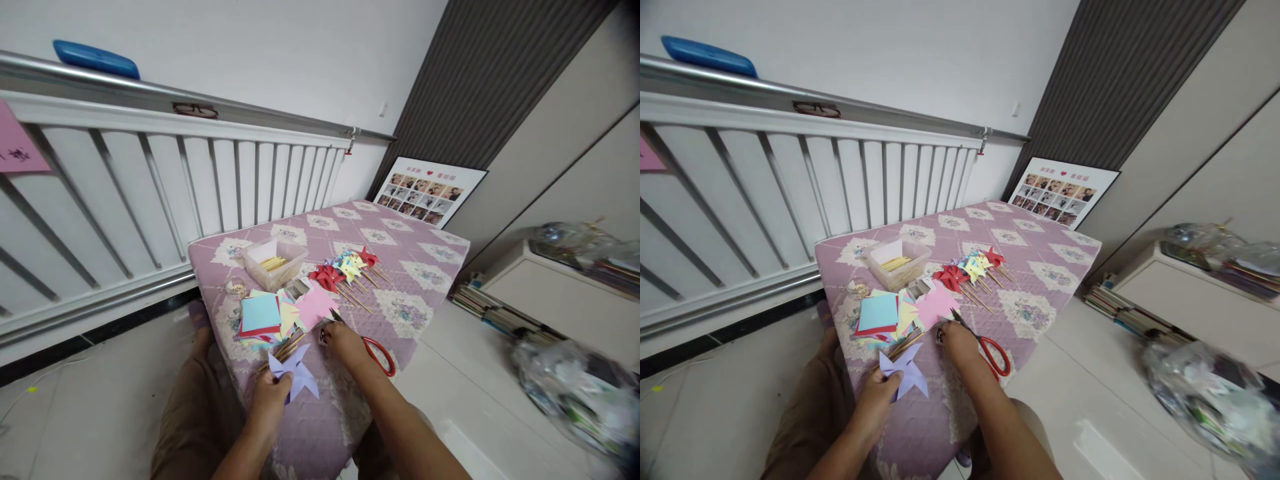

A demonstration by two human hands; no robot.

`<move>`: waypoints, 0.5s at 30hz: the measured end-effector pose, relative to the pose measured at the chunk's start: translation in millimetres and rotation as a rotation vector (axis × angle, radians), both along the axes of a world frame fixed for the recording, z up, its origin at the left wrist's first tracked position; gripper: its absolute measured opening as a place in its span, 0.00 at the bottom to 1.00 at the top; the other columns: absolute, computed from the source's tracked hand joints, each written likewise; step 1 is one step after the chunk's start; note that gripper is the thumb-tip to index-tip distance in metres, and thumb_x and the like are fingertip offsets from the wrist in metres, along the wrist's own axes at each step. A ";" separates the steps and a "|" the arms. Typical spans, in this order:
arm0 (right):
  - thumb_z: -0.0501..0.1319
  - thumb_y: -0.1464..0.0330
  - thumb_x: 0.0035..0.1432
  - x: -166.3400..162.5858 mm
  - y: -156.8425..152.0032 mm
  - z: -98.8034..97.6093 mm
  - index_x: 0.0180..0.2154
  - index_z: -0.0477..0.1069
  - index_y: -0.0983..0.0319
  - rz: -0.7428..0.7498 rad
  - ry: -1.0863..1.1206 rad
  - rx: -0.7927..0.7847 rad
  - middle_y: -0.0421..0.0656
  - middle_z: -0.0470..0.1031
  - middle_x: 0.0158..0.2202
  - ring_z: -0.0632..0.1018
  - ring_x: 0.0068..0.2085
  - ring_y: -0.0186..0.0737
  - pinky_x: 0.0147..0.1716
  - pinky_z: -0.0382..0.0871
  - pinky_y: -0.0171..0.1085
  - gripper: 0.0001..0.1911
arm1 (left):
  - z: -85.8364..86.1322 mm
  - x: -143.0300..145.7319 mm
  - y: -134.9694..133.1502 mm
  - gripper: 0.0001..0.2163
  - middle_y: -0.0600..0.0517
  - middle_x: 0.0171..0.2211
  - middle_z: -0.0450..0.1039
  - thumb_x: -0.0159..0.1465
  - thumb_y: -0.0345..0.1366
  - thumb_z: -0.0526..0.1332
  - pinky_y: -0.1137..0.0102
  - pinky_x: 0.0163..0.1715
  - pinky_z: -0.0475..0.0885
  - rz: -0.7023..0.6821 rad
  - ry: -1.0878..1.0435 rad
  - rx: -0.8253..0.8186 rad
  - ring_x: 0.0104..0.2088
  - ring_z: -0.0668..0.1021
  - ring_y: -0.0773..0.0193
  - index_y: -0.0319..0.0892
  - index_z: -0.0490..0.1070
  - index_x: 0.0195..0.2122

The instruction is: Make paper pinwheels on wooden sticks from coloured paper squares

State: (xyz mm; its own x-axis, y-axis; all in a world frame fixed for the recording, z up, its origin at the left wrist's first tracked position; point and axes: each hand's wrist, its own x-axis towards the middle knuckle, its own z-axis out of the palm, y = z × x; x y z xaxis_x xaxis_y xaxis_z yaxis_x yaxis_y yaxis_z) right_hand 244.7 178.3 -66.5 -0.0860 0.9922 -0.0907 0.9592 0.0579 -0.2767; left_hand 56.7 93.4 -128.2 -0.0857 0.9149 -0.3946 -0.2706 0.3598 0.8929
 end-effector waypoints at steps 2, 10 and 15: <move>0.59 0.68 0.61 -0.9 1.3 1.8 0.31 0.74 0.63 0.023 -0.031 -0.012 0.42 0.78 0.33 0.77 0.34 0.37 0.36 0.68 0.38 0.08 | 1.4 0.1 0.0 0.14 0.50 0.29 0.80 0.48 0.39 0.65 0.69 0.32 0.69 0.008 -0.010 -0.004 0.31 0.78 0.58 0.37 0.76 0.34; 0.56 0.75 0.54 -4.7 -0.3 11.0 0.28 0.75 0.62 0.027 -0.009 0.037 0.46 0.79 0.31 0.75 0.31 0.38 0.30 0.60 0.34 0.09 | 5.1 -0.7 0.0 0.12 0.51 0.25 0.78 0.48 0.40 0.65 0.69 0.30 0.69 0.004 0.002 -0.012 0.29 0.78 0.58 0.39 0.75 0.30; 0.54 0.75 0.55 -4.6 -20.9 19.8 0.28 0.73 0.62 0.033 0.111 0.110 0.44 0.77 0.30 0.74 0.31 0.37 0.31 0.61 0.33 0.10 | 11.1 0.5 -2.4 0.11 0.52 0.24 0.77 0.46 0.40 0.67 0.69 0.30 0.70 0.042 -0.054 -0.042 0.29 0.78 0.58 0.41 0.74 0.28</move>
